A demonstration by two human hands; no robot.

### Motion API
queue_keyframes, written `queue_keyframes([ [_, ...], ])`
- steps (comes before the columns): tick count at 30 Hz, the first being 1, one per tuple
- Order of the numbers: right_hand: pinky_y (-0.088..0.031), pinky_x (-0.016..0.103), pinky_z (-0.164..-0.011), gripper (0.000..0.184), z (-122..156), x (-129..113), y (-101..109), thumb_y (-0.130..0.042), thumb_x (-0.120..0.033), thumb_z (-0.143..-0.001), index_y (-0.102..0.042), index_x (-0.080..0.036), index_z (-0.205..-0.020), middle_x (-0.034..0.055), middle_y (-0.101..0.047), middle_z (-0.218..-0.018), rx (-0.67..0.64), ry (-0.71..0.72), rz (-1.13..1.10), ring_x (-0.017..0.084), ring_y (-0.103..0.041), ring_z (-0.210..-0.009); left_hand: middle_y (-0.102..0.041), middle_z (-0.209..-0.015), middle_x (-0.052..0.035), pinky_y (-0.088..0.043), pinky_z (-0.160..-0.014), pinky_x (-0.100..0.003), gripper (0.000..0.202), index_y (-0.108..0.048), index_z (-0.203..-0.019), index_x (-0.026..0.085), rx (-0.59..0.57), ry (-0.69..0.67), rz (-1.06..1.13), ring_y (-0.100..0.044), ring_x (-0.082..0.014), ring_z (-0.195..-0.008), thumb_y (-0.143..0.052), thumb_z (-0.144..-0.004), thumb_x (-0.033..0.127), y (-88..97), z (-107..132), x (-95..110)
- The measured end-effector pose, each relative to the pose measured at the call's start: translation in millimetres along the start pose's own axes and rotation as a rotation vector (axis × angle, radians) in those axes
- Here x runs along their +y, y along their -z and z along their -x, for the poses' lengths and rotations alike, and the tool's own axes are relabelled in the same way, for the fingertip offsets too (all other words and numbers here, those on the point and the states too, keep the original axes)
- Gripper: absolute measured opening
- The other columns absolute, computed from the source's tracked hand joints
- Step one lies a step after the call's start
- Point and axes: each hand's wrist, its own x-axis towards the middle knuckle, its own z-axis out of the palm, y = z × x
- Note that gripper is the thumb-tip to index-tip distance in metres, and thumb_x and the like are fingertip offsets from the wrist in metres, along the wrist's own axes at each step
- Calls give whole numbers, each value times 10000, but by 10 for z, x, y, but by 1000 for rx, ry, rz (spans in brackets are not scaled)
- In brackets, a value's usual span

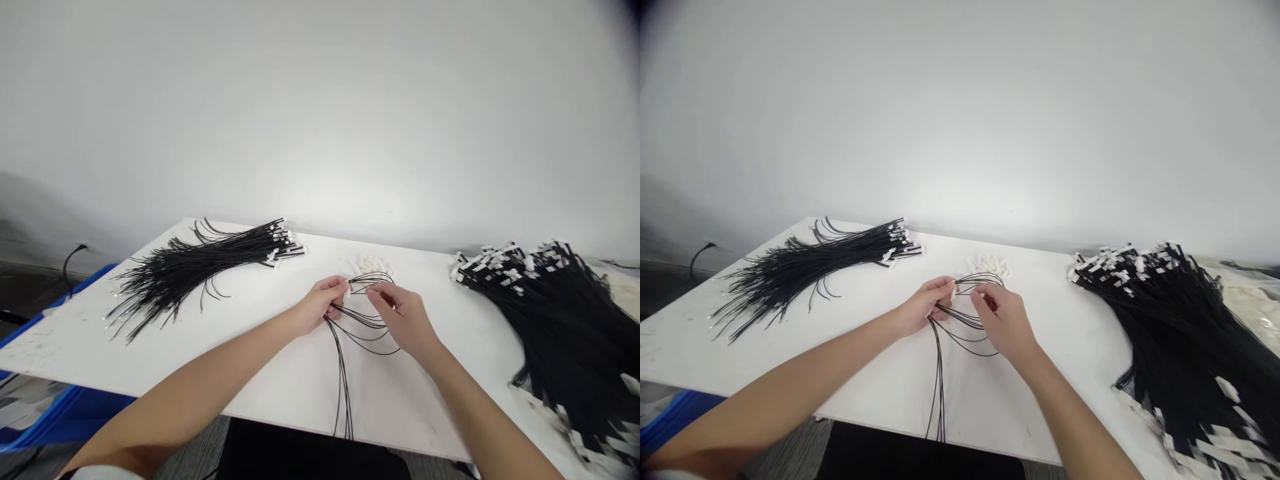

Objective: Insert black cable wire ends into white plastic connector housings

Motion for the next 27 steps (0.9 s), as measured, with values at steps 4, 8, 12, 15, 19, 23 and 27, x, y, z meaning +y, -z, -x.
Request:
queue_keyframes([
  [4, -453, 291, -680, 193, 16, 59, -21, -552, -212, -785, -590, -208, -974, 59, -551, -880, 421, 480, 196, 152, -522, -796, -202, -512, 74, -151, -409, -181, 256, -472, -739, 173, 9, -5, 32, -188, -31, -417, -609, -755, 388, 20, -19, -11],
  [8, -429, 291, -667, 267, 65, 32, -28, -579, -86, -714, -554, -201, -953, 38, -533, -825, 319, 885, 298, 135, -491, -751, -207, -512, 75, -147, -403, -180, 253, -486, -758, 169, 20, -4, 28, -186, -30, -411, -607, -754, 392, 25, -26, -17],
  [12, -360, 313, -677, 124, 121, -14, -118, -566, -106, -713, -540, -195, -795, 6, -535, -765, 146, 996, 475, 136, -458, -746, -207, -504, 77, -164, -401, -177, 254, -498, -773, 170, 41, -17, 15, -184, -30, -406, -597, -756, 403, 7, -17, -6],
  [15, -327, 333, -723, 73, 134, -22, -204, -553, -127, -744, -535, -199, -741, -9, -530, -738, 123, 995, 535, 126, -451, -745, -218, -511, 75, -160, -396, -173, 264, -510, -778, 164, 57, -28, -9, -180, -27, -409, -590, -756, 414, -11, -7, 6],
  [19, -314, 349, -771, 65, 130, -28, -270, -557, -146, -770, -552, -209, -753, -20, -541, -727, 127, 993, 553, 120, -458, -757, -218, -514, 74, -143, -387, -170, 280, -515, -776, 162, 73, -35, -26, -174, -29, -410, -592, -747, 430, -26, -4, 11],
  [23, -313, 361, -804, 38, 123, -8, -297, -568, -172, -779, -562, -210, -778, -24, -559, -748, 135, 999, 547, 119, -475, -774, -211, -510, 74, -139, -386, -169, 279, -510, -772, 166, 73, -31, -26, -180, -32, -409, -595, -745, 430, -32, -6, 15],
  [27, -306, 375, -834, 18, 121, 29, -322, -574, -230, -792, -565, -214, -793, -18, -579, -779, 146, 995, 543, 123, -480, -780, -213, -523, 72, -138, -392, -168, 274, -502, -772, 165, 68, -28, -24, -177, -31, -418, -590, -751, 423, -35, 0, 19],
])
